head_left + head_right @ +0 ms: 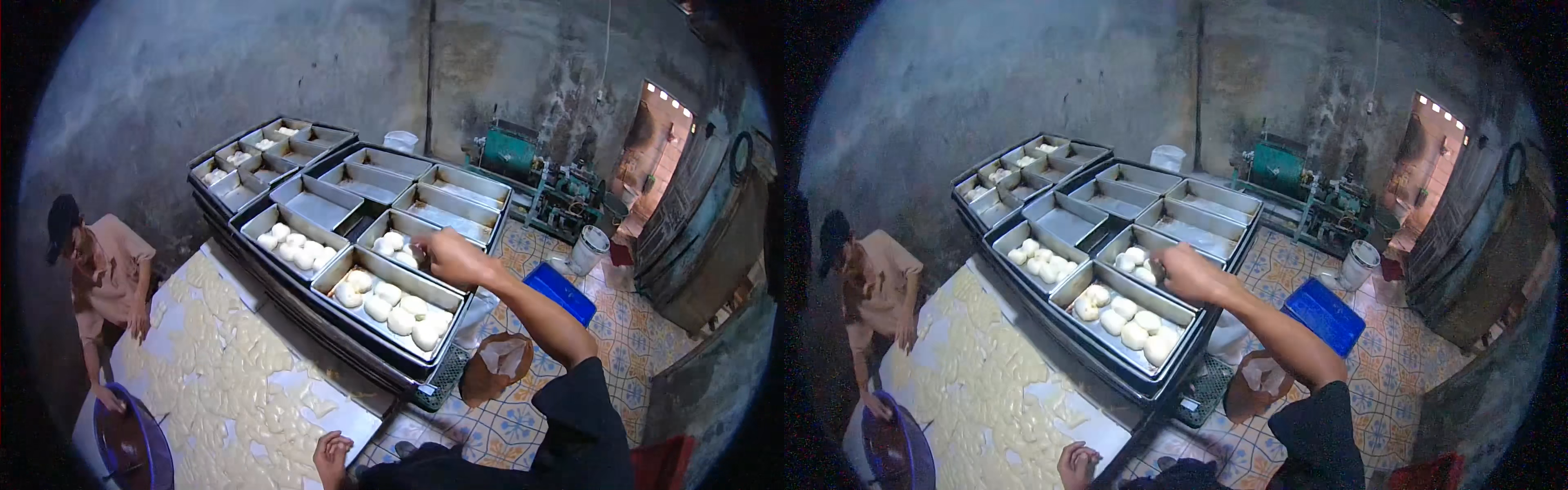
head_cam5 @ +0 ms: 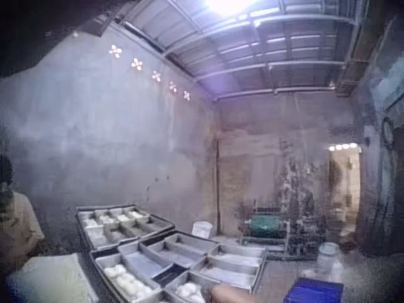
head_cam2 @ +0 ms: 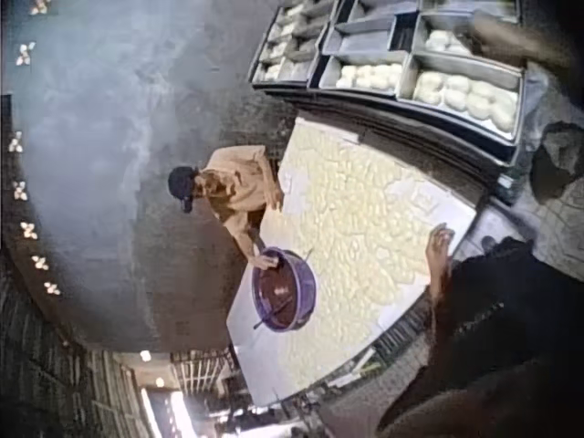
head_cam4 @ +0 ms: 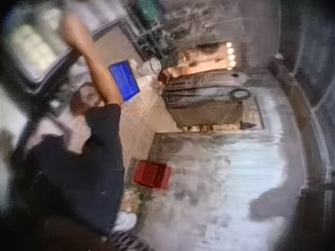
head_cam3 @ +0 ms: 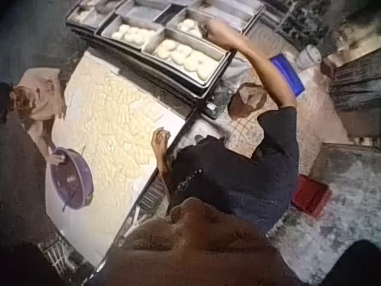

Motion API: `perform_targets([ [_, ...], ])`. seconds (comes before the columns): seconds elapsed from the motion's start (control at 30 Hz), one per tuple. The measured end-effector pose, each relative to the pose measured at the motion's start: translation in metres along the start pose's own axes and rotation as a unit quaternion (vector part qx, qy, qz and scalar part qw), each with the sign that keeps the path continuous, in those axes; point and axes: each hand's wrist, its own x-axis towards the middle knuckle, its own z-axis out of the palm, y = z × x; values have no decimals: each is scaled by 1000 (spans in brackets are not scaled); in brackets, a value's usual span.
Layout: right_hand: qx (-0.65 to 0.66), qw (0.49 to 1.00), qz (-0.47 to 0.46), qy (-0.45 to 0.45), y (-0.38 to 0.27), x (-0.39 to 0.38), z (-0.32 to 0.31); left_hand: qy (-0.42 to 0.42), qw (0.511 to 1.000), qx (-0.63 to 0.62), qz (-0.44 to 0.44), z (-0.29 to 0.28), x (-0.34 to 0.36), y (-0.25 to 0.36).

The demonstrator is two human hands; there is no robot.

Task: The person shapes filled bread by taking portions of dough from the table, wrapping them around chocolate filling by hand, rolling them into balls, and placing the dough balls into metal baking pans.

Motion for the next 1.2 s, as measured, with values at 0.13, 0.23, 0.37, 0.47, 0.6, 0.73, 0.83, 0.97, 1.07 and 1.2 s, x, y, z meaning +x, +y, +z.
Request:
perform_targets([
  [0.13,-53,984,-27,168,-11,-15,5,-7,993,98,63,10,3,16],
  [0.23,71,930,-69,354,-54,-56,6,55,997,18,-40,-4,-10,34],
  [0.37,593,760,-263,36,-117,-134,58,128,991,-19,-45,-24,-8,4],
  [0.47,363,884,-244,-166,-170,-127,172,164,984,-52,-47,-36,-11,16],
  [0.6,266,953,-12,-147,-99,-121,364,171,985,-11,-7,-42,-13,33],
  [0.73,410,865,181,-224,-106,-92,365,180,983,-13,12,-68,-29,7],
  [0.83,-72,972,-223,7,-74,-103,392,170,984,-57,8,-75,-29,12],
  [0.97,125,989,-9,-73,-55,-109,393,171,985,0,-19,-71,-38,36],
  [1.07,270,958,45,-87,-115,-96,344,195,978,-55,-42,-78,-52,24],
  [1.2,589,807,-10,-43,-238,-95,276,96,895,-421,-110,-72,-39,43],
])
